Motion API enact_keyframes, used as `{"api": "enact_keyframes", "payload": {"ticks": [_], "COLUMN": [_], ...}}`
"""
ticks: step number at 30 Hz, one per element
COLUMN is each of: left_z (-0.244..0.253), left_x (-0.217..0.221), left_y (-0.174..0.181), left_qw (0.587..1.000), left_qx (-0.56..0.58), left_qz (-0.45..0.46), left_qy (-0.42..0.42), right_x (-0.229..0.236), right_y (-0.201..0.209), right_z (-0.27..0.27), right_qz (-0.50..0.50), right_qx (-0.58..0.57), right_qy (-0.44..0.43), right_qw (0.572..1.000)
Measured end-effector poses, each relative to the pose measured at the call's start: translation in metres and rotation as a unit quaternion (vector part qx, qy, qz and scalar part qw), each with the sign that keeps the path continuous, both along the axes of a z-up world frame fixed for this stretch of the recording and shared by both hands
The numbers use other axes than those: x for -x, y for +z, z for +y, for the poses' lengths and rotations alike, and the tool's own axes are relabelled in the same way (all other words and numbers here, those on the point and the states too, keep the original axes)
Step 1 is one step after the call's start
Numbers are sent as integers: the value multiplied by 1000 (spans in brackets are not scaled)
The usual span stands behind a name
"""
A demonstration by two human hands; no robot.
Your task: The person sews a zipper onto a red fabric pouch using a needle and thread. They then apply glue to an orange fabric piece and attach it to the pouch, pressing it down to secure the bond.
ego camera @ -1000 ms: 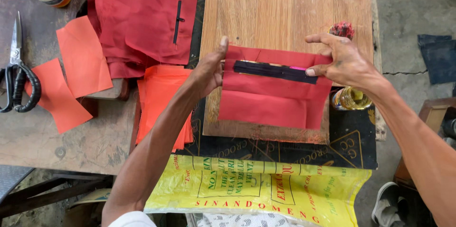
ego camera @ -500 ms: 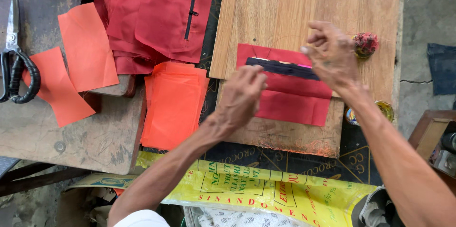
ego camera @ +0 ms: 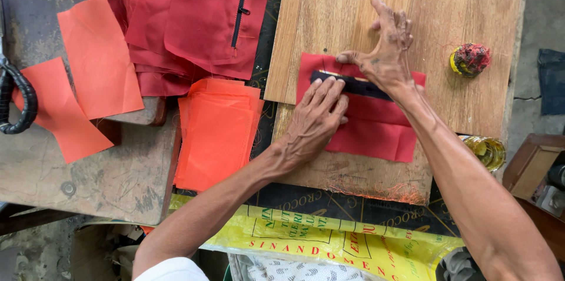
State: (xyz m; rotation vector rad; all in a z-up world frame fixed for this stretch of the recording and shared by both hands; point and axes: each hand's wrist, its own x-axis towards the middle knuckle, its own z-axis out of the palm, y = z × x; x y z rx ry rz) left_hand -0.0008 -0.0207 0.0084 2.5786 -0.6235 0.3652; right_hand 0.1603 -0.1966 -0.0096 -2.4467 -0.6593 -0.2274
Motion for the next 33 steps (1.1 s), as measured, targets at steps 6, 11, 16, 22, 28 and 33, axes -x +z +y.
{"api": "enact_keyframes", "payload": {"ticks": [6, 11, 16, 22, 28, 33], "left_z": [11, 17, 25, 44, 55, 64], "left_x": [-22, -5, -34, -92, -80, -64], "left_y": [11, 15, 6, -7, 0, 30], "left_qw": [999, 999, 995, 998, 999, 965], "left_qx": [8, -16, 23, -20, 18, 241], "left_qz": [50, 35, 93, 52, 20, 40], "left_qy": [-5, -2, 21, 5, -18, 97], "right_x": [-26, 39, 95, 76, 68, 68], "right_y": [17, 58, 59, 54, 36, 29], "right_z": [8, -6, -12, -6, 3, -2], "right_qz": [10, 74, 79, 20, -22, -16], "right_qx": [-160, -175, -152, -117, -86, -89], "right_qy": [-14, -57, -46, -36, 4, 6], "right_qw": [987, 980, 984, 992, 996, 996]}}
